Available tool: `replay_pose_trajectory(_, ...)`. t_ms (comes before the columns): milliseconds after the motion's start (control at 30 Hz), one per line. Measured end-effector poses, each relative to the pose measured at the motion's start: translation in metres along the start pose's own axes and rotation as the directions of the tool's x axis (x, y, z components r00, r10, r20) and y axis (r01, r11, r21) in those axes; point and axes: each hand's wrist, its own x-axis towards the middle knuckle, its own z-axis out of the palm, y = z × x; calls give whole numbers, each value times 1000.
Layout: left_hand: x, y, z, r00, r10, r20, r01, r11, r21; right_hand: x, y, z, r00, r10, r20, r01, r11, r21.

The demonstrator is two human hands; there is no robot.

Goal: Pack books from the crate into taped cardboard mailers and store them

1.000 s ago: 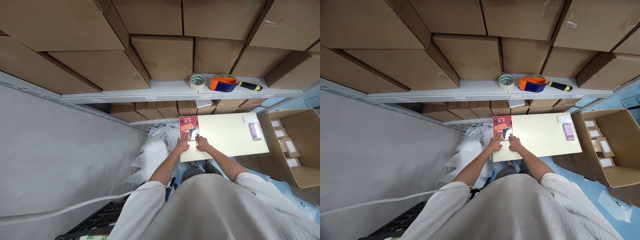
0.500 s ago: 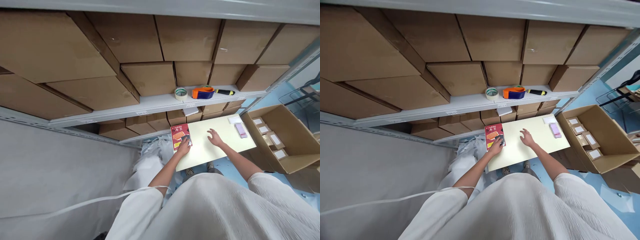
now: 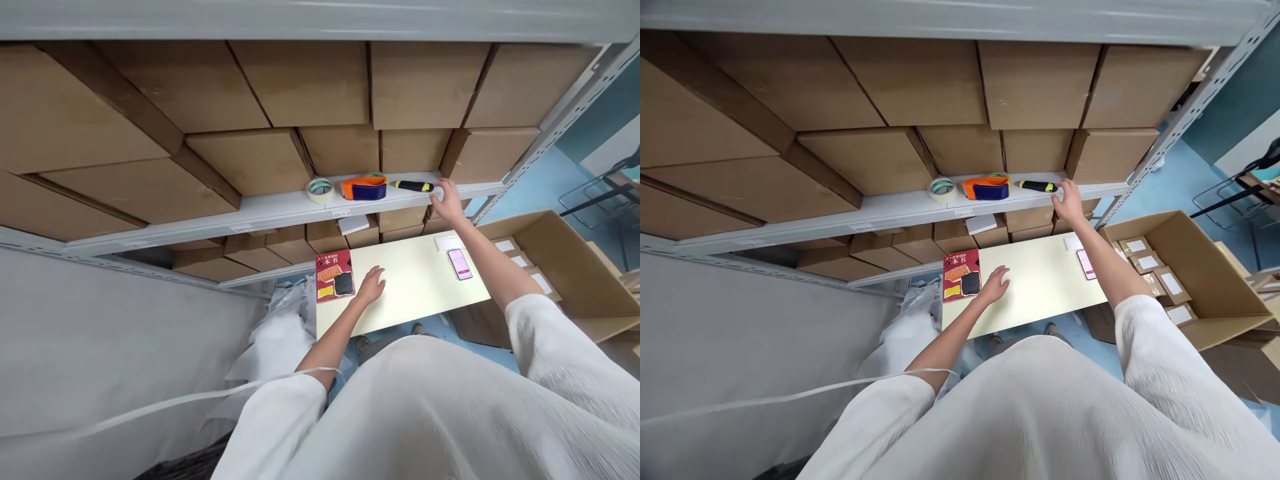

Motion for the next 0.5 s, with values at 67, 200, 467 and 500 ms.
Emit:
replay_pose_trajectory(67,6,14,20,1000,-29,-10,29,999,-21,23,11,6,997,-40,66,42,999,-26)
replay_pose_trajectory(200,11,41,56,996,-84,-35,83,996,-39,46,23,27,978,-75,193,80,997,-18)
replay_pose_trajectory(467,14,59,77,984,-170,-55,169,985,-16,56,33,41,948,-145,284,132,989,64)
replay_pose_trajectory(500,16,58,77,984,-170,-53,170,985,-16,58,33,42,946,-152,285,138,988,71)
